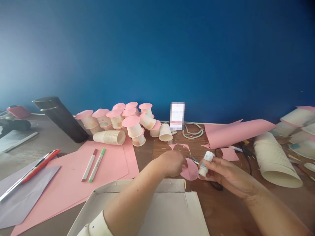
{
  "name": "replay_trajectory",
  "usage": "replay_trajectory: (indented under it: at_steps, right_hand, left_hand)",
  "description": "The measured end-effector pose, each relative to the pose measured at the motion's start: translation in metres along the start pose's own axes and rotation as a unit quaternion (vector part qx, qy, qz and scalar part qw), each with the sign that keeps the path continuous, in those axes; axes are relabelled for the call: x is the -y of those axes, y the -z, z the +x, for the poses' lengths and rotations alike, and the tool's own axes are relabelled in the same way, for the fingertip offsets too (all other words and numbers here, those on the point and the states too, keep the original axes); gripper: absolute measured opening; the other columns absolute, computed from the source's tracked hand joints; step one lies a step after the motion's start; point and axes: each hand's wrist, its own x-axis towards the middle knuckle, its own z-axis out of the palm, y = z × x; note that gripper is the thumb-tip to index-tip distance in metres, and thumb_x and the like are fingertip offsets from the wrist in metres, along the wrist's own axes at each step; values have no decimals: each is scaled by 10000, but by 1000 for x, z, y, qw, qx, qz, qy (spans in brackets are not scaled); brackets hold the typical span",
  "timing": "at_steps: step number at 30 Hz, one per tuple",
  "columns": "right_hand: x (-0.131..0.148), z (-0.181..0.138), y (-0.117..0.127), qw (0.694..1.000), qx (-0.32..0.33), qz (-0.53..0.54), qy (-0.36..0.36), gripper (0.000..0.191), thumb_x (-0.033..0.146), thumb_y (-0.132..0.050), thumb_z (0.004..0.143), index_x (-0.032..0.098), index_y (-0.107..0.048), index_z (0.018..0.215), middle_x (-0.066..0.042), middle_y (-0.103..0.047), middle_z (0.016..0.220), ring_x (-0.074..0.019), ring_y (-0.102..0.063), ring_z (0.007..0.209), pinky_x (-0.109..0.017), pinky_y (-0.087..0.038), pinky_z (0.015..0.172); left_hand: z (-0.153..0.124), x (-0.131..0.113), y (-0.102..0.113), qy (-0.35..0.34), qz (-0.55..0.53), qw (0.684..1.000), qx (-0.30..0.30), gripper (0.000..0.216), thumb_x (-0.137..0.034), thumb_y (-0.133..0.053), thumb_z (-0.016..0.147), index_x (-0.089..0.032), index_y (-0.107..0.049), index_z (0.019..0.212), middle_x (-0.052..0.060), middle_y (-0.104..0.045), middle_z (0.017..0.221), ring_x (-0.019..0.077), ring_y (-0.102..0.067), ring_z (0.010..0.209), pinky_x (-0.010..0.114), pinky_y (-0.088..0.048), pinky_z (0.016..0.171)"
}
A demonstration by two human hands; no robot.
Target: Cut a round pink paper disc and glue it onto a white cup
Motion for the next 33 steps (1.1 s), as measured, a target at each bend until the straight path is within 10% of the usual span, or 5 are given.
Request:
replay_trajectory:
  at_steps: [33]
  right_hand:
    - [1, 5, -6, 999, 2, 34, 18, 235, 403, -611, 880, 197, -699, 811, -35, -683, 843, -210, -625, 923, -441, -458, 947]
  left_hand:
    - [2, -13, 0, 54, 4, 998, 14, 223, -399, -620, 711, -198, -630, 806, 65, -680, 924, 252, -648, 865, 298, -457, 635]
